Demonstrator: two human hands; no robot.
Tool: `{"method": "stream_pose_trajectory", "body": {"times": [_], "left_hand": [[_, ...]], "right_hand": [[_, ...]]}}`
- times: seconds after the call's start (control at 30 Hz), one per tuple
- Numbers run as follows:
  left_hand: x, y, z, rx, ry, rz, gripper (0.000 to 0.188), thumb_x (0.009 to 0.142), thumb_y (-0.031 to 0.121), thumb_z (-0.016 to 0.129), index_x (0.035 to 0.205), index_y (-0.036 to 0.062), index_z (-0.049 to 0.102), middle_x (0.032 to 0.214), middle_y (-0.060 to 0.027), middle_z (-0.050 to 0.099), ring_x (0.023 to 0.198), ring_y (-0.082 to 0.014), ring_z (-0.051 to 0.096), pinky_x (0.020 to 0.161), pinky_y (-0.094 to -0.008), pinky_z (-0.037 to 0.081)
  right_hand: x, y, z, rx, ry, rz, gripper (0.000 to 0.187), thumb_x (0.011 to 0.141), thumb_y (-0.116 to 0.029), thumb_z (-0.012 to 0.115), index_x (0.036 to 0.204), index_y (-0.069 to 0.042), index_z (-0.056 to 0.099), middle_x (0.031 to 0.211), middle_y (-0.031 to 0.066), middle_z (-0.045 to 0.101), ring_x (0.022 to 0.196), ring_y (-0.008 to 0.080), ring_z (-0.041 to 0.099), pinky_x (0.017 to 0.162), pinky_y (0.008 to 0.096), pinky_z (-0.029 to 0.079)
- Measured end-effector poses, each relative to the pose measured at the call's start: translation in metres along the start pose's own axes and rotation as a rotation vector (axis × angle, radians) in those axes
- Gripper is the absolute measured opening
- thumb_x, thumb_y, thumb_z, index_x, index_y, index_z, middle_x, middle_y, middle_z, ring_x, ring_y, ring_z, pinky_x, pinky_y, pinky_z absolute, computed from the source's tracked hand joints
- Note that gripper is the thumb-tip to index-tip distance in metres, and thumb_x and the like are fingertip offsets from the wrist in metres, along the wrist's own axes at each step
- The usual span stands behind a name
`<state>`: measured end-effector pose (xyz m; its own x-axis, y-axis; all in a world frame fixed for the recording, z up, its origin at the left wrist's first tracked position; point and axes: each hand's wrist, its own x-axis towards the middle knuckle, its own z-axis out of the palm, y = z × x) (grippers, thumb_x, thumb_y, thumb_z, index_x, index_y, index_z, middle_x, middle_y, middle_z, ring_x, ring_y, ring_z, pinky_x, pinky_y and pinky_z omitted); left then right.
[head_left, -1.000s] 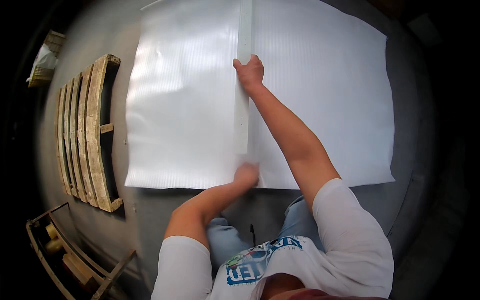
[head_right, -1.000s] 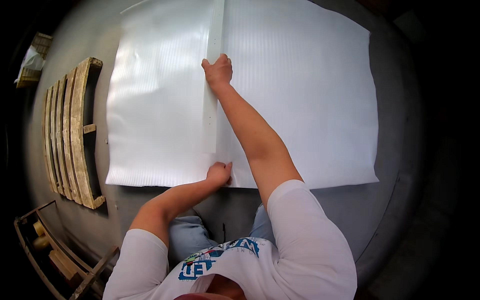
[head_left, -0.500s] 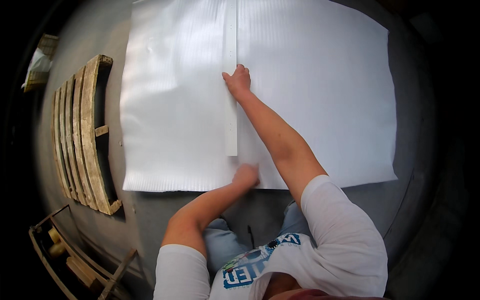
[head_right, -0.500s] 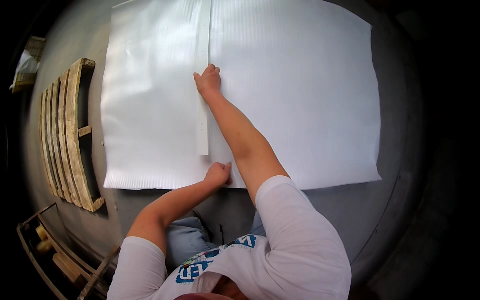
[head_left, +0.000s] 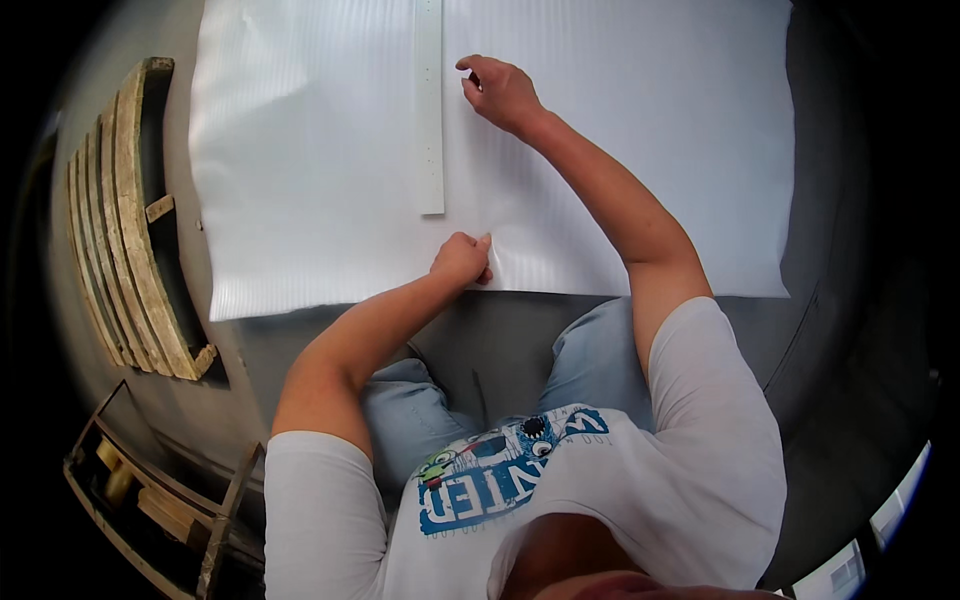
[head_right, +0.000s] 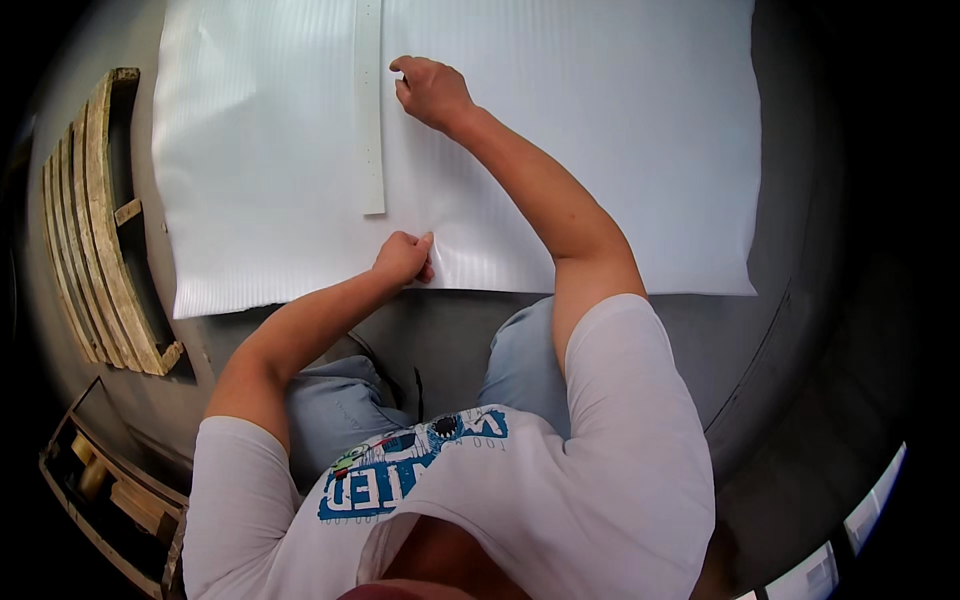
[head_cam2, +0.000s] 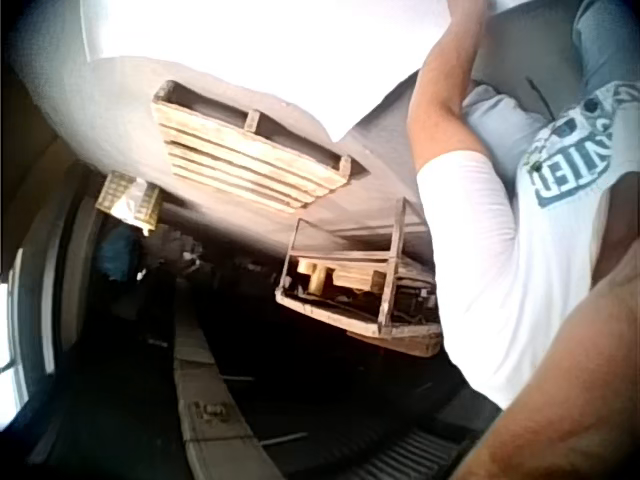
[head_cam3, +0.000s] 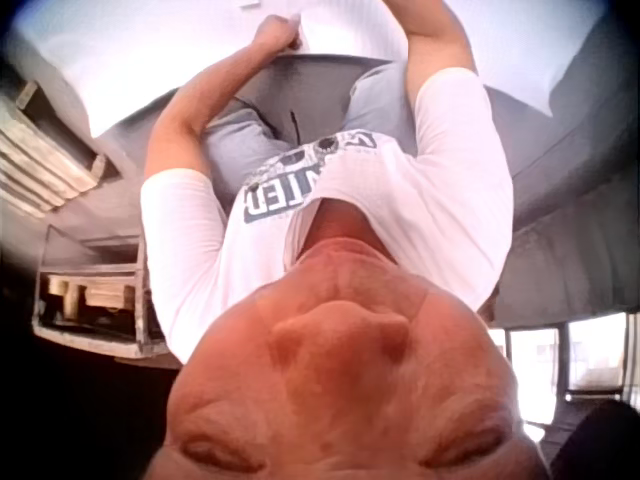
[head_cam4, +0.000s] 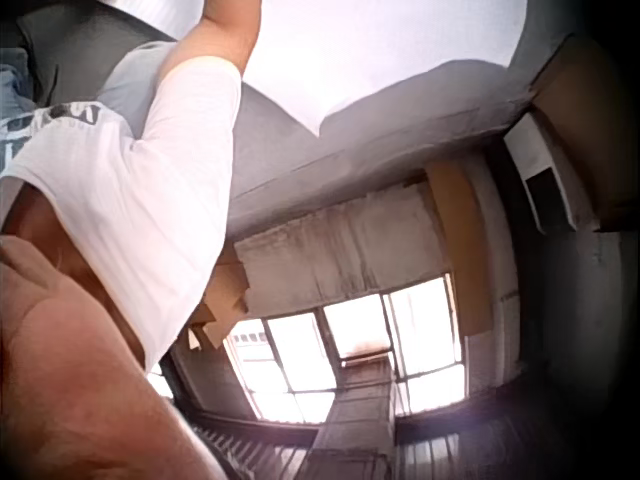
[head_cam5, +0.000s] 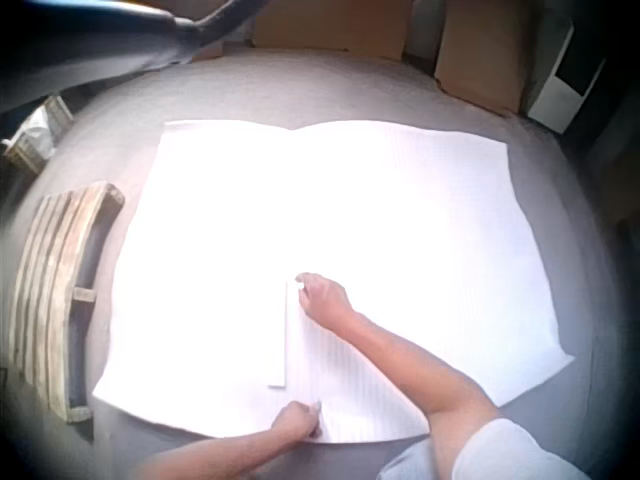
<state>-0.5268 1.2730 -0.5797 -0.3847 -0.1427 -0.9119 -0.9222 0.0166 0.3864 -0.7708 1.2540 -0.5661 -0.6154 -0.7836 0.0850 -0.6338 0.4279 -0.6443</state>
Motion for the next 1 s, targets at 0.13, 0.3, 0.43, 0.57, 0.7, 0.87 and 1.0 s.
{"method": "stream_pose_trajectory", "body": {"times": [0.13,0.3,0.43,0.57,0.7,0.87,1.0], "left_hand": [[-0.002,0.004,-0.003,0.025,0.005,-0.012,0.047,0.098,0.037,0.048,0.07,0.001,0.06,0.06,-0.0083,0.064,0.052,-0.0169,0.063,0.05,-0.0314,0.046],[0.0,-0.004,-0.002,-0.017,0.002,-0.003,0.047,0.098,0.037,0.049,0.071,-0.0002,0.061,0.059,-0.009,0.063,0.051,-0.0176,0.063,0.05,-0.0313,0.048],[-0.007,0.006,-0.002,0.084,0.029,-0.018,0.047,0.098,0.038,0.047,0.074,0.001,0.063,0.062,-0.0087,0.066,0.056,-0.0179,0.066,0.06,-0.0321,0.051],[-0.006,0.006,-0.002,0.092,0.032,-0.056,0.047,0.098,0.038,0.047,0.075,0.0012,0.064,0.064,-0.0094,0.068,0.057,-0.0186,0.067,0.061,-0.032,0.052],[-0.001,0.007,-0.004,0.11,-0.006,-0.031,0.049,0.097,0.039,0.047,0.074,-0.0004,0.064,0.062,-0.0111,0.067,0.053,-0.0192,0.065,0.051,-0.0319,0.051],[0.002,0.005,-0.007,0.068,-0.044,-0.017,0.05,0.097,0.042,0.049,0.075,-0.0004,0.062,0.059,-0.0119,0.064,0.047,-0.0194,0.061,0.042,-0.0318,0.047],[0.001,0.006,-0.01,0.038,-0.076,-0.02,0.048,0.097,0.039,0.047,0.074,-0.0007,0.062,0.061,-0.0113,0.065,0.049,-0.0197,0.063,0.043,-0.0323,0.049]], "right_hand": [[-0.019,-0.01,-0.018,0.002,-0.169,0.011,0.016,0.088,-0.015,0.058,0.1,-0.007,0.065,0.078,0.0082,0.07,0.07,0.0258,0.066,0.066,0.0369,0.053],[-0.135,0.001,-0.031,0.084,-0.583,-0.105,0.012,0.087,-0.017,0.059,0.094,-0.01,0.064,0.075,0.0113,0.068,0.07,0.0314,0.065,0.063,0.0418,0.051],[-0.23,0.02,-0.022,0.176,-0.634,0.054,0.011,0.087,-0.018,0.059,0.096,-0.013,0.063,0.074,0.0084,0.067,0.069,0.03,0.064,0.062,0.0416,0.05],[-0.243,0.02,-0.017,0.199,-0.432,0.015,0.012,0.087,-0.02,0.06,0.097,-0.013,0.062,0.076,0.008,0.068,0.07,0.0286,0.065,0.062,0.0408,0.051],[-0.236,0.021,-0.018,0.125,-0.511,-0.003,0.011,0.087,-0.021,0.061,0.095,-0.013,0.061,0.077,0.0087,0.068,0.071,0.0279,0.066,0.062,0.0408,0.051],[-0.225,0.001,-0.023,0.519,-0.622,0.332,0.026,0.089,-0.019,0.056,0.114,-0.017,0.062,0.076,0.0106,0.067,0.065,0.028,0.064,0.065,0.0396,0.052],[-0.221,-0.006,-0.016,0.659,-0.717,0.47,0.035,0.091,-0.02,0.053,0.126,-0.017,0.057,0.077,0.0132,0.067,0.065,0.0296,0.064,0.065,0.041,0.052]]}}
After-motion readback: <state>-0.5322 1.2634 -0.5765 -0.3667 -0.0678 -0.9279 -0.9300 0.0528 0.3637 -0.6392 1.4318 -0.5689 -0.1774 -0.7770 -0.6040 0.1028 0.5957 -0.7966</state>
